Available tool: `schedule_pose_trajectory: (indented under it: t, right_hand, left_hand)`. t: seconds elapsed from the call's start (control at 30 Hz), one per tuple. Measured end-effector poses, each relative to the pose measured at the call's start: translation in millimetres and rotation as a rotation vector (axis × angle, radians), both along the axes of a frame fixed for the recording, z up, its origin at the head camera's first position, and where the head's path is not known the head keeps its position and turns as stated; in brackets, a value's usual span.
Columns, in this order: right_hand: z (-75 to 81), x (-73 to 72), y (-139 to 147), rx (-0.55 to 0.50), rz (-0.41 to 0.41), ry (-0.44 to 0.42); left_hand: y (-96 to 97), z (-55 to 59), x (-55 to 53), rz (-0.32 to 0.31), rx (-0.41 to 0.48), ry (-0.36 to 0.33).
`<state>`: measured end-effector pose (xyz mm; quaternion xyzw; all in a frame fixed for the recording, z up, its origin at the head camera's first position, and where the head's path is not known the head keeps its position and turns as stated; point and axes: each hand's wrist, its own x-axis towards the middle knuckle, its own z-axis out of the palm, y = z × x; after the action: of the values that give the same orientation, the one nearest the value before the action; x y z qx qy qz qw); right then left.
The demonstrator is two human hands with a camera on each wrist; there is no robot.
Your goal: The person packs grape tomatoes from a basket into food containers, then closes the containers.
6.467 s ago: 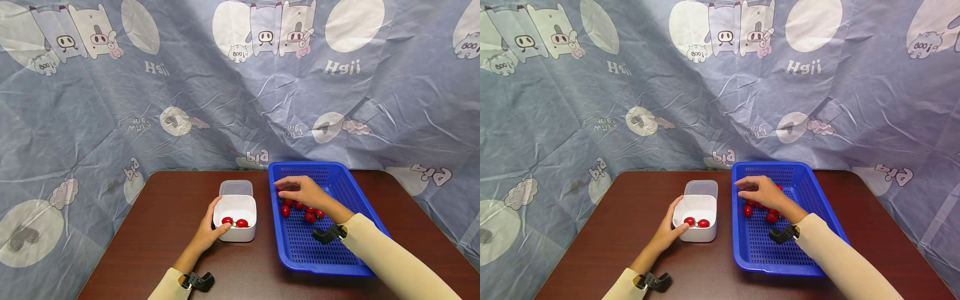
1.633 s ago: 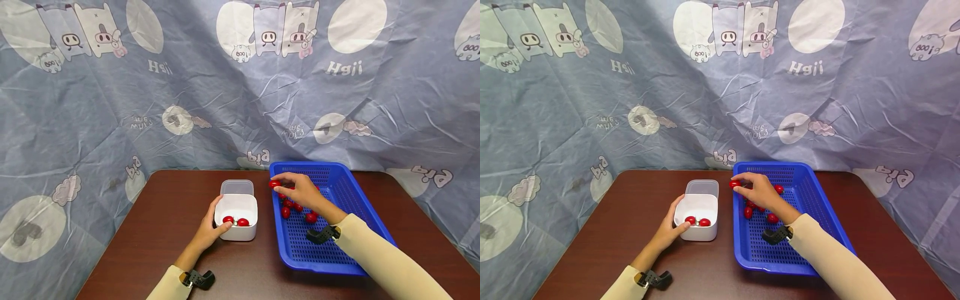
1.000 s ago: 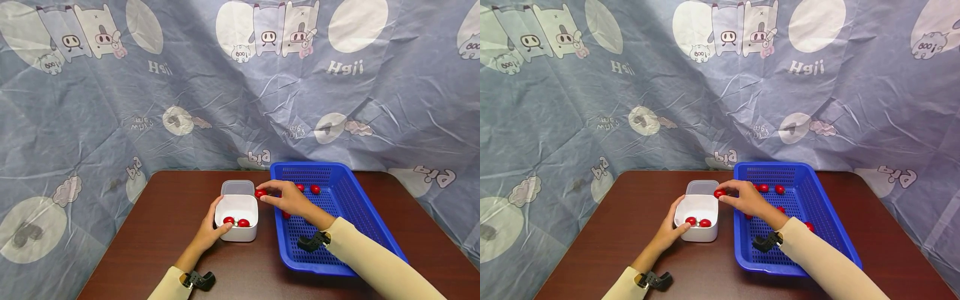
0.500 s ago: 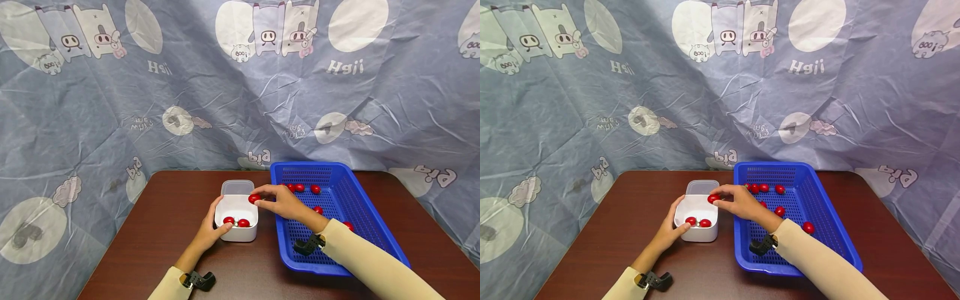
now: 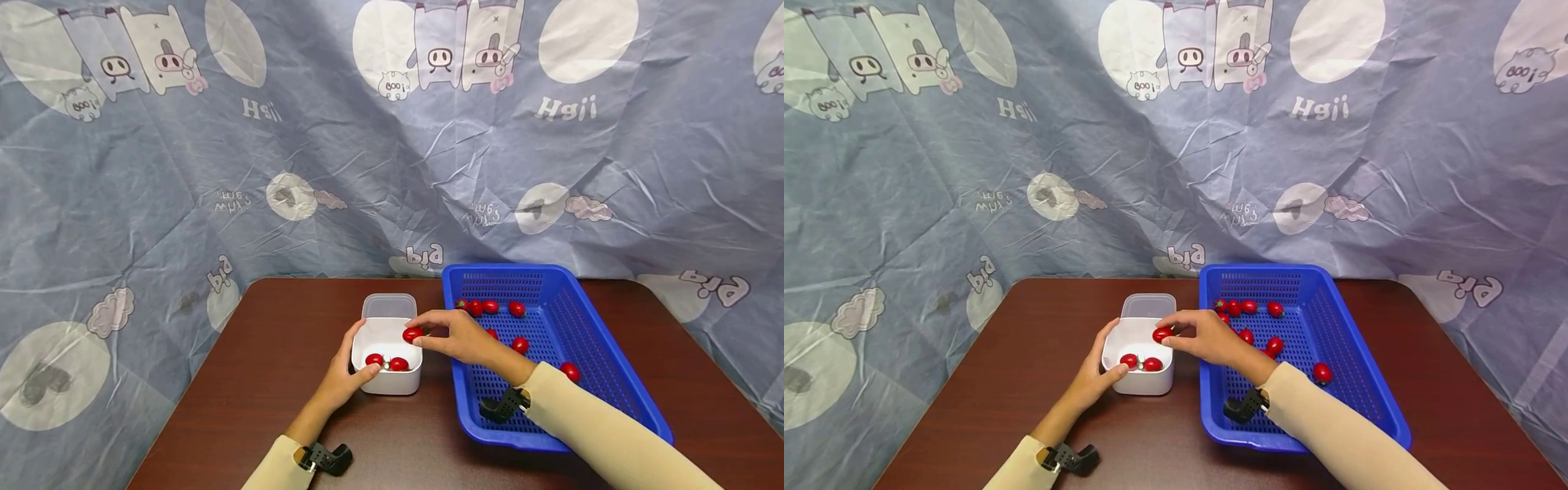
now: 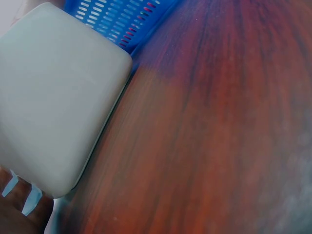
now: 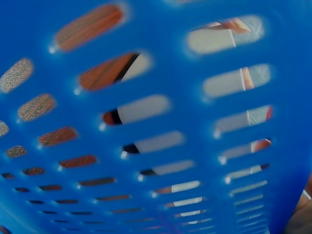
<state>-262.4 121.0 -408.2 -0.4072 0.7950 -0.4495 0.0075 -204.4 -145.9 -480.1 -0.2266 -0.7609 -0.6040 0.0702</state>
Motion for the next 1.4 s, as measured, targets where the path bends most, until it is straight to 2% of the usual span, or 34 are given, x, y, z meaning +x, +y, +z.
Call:
schedule_pose_trajectory:
  t: [0.07, 0.17, 0.4, 0.53, 0.7, 0.93, 1.17, 1.4]
  right_hand:
    - [-0.3, -0.6, 0, 0.006, 0.01, 0.006]
    - [0.3, -0.5, 0, 0.014, 0.018, 0.0]
    - [0.3, 0.4, 0, 0.035, 0.021, -0.011]
    - [-0.4, 0.5, 0, 0.046, 0.015, -0.005]
    - [0.7, 1.2, 0, 0.08, 0.008, 0.007]
    - [0.7, 1.6, 0, 0.097, 0.006, 0.036]
    - [0.8, 1.4, 0, 0.089, 0.006, 0.04]
    - [2.0, 1.3, 1, 0.061, 0.022, -0.004]
  left_hand:
    - [-0.7, -3.4, -2.6, -0.002, 0.01, 0.0]
    - [-3.0, -16.9, -10.6, 0.011, 0.001, 0.019]
    - [-3.2, -13.9, -10.1, 0.004, -0.005, 0.012]
    - [-6.1, -31.9, -19.3, 0.02, -0.02, 0.029]
    - [-6.6, -35.3, -20.1, 0.028, -0.022, 0.031]
    - [-4.0, -29.7, -16.0, 0.044, -0.031, 0.004]
    - [-0.5, -2.1, -1.5, 0.007, -0.014, 0.018]
    - [-0.7, 0.2, -0.5, 0.01, -0.026, 0.024]
